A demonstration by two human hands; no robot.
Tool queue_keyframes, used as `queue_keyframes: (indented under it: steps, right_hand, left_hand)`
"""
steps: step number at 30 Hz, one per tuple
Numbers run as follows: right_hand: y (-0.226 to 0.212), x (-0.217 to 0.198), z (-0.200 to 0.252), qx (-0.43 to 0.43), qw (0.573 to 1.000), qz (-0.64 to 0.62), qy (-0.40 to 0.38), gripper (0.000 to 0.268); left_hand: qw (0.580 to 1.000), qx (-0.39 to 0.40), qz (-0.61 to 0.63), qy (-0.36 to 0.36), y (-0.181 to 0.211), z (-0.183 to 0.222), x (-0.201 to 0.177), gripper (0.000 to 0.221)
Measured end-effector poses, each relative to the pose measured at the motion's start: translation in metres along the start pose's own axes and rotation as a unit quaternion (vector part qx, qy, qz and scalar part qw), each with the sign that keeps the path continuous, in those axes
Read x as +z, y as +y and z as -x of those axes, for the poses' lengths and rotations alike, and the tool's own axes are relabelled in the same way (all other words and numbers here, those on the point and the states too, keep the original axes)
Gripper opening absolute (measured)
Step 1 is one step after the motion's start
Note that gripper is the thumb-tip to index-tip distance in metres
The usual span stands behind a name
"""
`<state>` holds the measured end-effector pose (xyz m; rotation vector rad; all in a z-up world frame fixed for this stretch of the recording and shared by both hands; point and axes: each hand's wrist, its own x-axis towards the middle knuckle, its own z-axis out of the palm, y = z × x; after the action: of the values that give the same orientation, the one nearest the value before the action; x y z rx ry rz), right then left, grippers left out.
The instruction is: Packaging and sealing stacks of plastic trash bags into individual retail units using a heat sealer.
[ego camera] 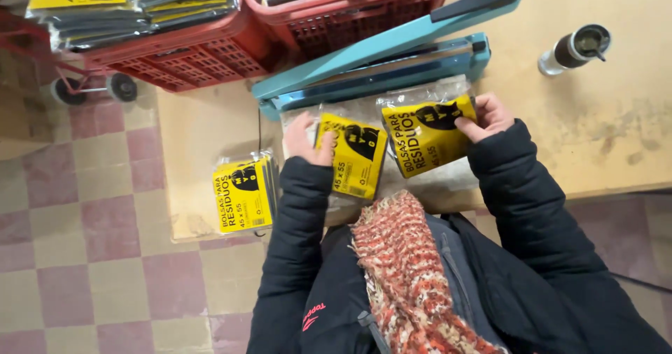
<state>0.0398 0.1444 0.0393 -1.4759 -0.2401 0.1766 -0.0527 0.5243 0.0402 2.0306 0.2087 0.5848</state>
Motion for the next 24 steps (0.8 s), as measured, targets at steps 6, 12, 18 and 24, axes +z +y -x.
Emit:
queue_keyframes:
  steps: [6, 12, 18, 24]
  right_hand:
    - [-0.033, 0.000, 0.028, 0.006, 0.999, -0.008, -0.042, 0.027]
    - [-0.047, -0.012, 0.034, 0.009, 0.999, -0.042, -0.021, 0.025]
    - [-0.031, -0.021, 0.033, 0.020, 1.000, -0.017, -0.012, 0.024]
    - [-0.034, -0.018, 0.036, 0.039, 0.999, -0.037, -0.007, 0.024]
  left_hand:
    - [0.974, 0.180, -0.016, -0.134, 0.135, -0.040, 0.025, 0.059]
    - [0.927, 0.101, 0.064, -0.354, 0.140, -0.048, 0.040, 0.014]
    - [0.930, 0.251, -0.026, -0.266, 0.152, -0.044, 0.046, 0.006]
    - [0.946, 0.211, -0.040, -0.242, 0.170, -0.043, 0.039, 0.015]
